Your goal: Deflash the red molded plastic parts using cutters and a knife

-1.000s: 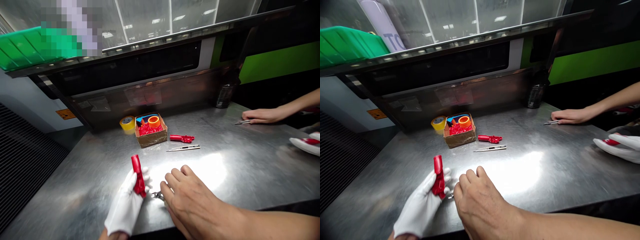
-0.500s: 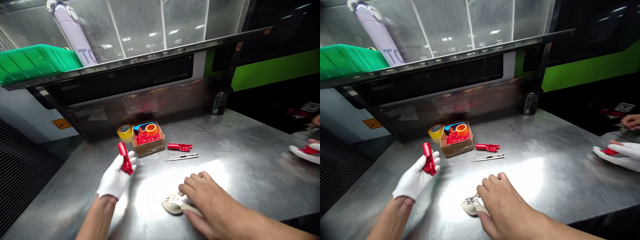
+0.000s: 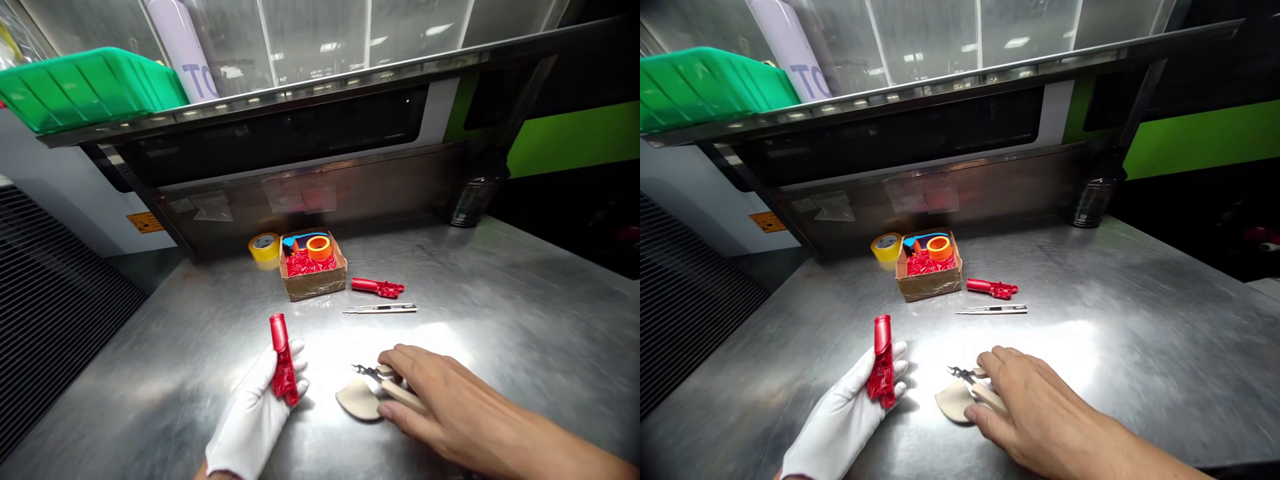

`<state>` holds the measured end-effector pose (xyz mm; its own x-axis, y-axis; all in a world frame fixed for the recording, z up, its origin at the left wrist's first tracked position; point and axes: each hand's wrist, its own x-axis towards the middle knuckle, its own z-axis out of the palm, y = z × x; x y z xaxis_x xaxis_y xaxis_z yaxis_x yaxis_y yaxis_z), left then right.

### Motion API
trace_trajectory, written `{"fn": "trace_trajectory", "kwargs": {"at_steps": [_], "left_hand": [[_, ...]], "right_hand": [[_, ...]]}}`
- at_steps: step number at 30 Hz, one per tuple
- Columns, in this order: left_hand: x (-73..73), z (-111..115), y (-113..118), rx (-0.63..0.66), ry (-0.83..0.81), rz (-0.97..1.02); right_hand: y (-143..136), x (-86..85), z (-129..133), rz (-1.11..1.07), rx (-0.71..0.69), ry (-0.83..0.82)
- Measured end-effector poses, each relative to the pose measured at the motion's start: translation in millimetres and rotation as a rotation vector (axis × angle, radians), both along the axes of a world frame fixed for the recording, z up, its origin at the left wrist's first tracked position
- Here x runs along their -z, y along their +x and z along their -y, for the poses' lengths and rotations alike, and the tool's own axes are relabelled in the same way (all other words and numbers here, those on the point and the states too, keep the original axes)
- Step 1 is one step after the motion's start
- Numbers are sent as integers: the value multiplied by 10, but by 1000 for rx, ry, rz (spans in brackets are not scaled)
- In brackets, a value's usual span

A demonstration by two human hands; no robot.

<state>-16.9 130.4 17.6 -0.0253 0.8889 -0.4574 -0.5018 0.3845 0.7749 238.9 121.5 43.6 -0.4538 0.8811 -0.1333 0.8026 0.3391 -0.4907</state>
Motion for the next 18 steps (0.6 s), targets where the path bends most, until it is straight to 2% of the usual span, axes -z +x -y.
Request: {"fn": "trace_trajectory", "kwargs": {"at_steps": [7,11,15,18], "left_hand": [[57,83,-22,100,96,8],[61,55,-22,159,156,-41],[55,-91,-9,134,138,-302],[138,-255,-115,91,142,-594]], "right_hand": [[-8,30,-71,17,-16,61],[68,44,-281,-16,18,155],[308,53,-741,19,221,320],[546,78,-1105,79,377,367]]}}
